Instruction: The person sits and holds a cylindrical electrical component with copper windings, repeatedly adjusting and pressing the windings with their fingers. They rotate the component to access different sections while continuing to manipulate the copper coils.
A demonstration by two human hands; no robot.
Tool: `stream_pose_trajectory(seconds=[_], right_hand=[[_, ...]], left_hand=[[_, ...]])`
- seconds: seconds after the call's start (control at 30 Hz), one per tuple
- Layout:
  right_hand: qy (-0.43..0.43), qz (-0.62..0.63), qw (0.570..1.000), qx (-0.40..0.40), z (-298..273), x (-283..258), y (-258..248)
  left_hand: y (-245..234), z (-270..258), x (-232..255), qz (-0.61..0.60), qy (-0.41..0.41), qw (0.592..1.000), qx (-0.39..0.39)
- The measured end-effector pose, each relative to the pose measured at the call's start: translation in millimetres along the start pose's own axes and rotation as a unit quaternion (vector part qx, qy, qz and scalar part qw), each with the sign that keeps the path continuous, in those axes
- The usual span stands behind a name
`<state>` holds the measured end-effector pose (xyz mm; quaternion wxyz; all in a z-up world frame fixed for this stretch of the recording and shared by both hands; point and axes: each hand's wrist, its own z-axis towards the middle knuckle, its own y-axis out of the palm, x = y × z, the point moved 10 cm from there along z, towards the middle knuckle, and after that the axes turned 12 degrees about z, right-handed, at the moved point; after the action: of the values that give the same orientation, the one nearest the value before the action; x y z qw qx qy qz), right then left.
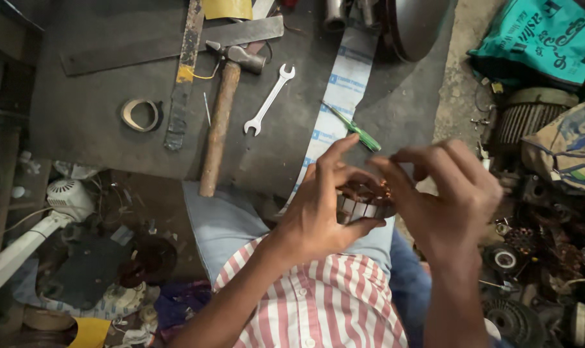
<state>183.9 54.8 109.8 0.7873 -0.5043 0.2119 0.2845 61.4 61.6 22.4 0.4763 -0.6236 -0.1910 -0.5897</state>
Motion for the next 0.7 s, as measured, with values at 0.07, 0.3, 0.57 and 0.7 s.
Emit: stream_pose_trajectory(seconds=[0.07,0.3,0.57,0.7], right_hand=[[0.026,0.005,0.999,0.03,-5.2,0.7,-13.2],[0.032,-0.018,0.998,0.055,-15.1,-8.0,-40.5],[0.055,-0.029,0.998,-0.028,-36.8,-27.5,-34.4],[0.072,-0.022,0.991,-0.109,-49.1,-21.8,-17.5]], left_hand=[[-3.3,0.9,-2.3,-0.016,-0.005,1.0,0.018],[-13.6,-0.1,-6.1,-0.024,0.002,0.998,0.06],[-12.1,-3.6,-5.3,-0.019,0.022,0.996,0.088],[-13.1,-3.2,-2.8,-0.013,0.033,0.994,0.105]])
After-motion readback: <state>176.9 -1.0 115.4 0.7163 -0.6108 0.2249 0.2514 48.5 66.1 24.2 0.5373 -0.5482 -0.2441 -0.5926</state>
